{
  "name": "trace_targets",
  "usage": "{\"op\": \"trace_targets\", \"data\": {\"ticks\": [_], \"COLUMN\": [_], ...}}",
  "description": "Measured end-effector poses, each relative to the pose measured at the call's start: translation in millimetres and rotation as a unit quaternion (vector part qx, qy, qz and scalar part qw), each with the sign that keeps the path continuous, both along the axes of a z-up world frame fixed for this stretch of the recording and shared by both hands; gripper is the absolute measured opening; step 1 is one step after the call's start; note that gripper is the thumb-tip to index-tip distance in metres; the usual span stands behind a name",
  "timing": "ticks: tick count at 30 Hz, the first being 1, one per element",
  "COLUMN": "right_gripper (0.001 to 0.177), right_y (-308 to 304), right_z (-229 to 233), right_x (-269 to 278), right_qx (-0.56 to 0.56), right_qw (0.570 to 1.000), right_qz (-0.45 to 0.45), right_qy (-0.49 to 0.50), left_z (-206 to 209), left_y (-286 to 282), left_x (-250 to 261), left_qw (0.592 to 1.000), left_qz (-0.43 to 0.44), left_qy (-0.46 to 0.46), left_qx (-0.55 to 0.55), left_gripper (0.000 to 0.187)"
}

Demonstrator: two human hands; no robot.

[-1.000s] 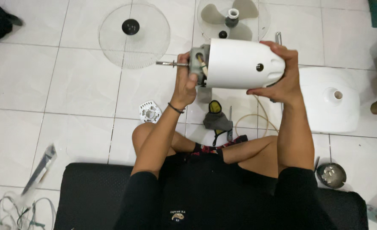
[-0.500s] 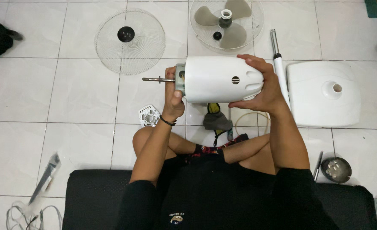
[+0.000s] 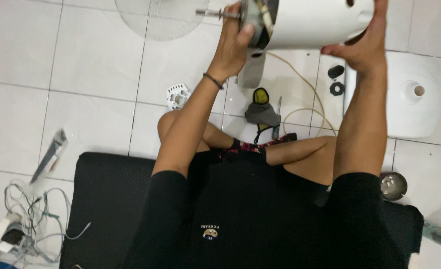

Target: The person sits on a mat and uses a screwdriver to adjust the fan motor, then wipes the motor and a white plastic fan housing with a cloth. The person handles the motor and housing parts while other fan components lie nearby.

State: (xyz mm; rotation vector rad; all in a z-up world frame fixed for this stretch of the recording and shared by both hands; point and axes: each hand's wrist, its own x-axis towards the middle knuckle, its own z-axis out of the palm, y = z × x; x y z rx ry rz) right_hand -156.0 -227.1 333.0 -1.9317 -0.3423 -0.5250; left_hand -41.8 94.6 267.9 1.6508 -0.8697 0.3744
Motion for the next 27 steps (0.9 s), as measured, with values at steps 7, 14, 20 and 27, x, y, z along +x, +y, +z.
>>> {"op": "trace_targets", "data": {"ticks": [7, 14, 20, 27], "right_gripper": [0.064, 0.063, 0.063, 0.074], "right_y": [-101, -146, -128, -55], "right_z": [-33, -54, -47, 19], "right_x": [19, 16, 9, -6], "right_qx": [0.086, 0.165, 0.195, 0.019], "right_qw": [0.979, 0.971, 0.964, 0.991], "right_qz": [-0.020, 0.022, 0.060, 0.017], "right_qy": [0.182, 0.170, 0.172, 0.128], "left_z": [-24, 3, 28, 14], "left_y": [-53, -49, -46, -49], "left_x": [39, 2, -10, -7], "left_qw": [0.981, 0.996, 0.990, 0.977], "left_qz": [-0.012, -0.065, -0.104, -0.124], "left_qy": [0.114, 0.013, 0.097, 0.083], "left_qx": [0.154, -0.068, -0.021, -0.152], "left_gripper": [0.066, 0.068, 0.070, 0.065]}}
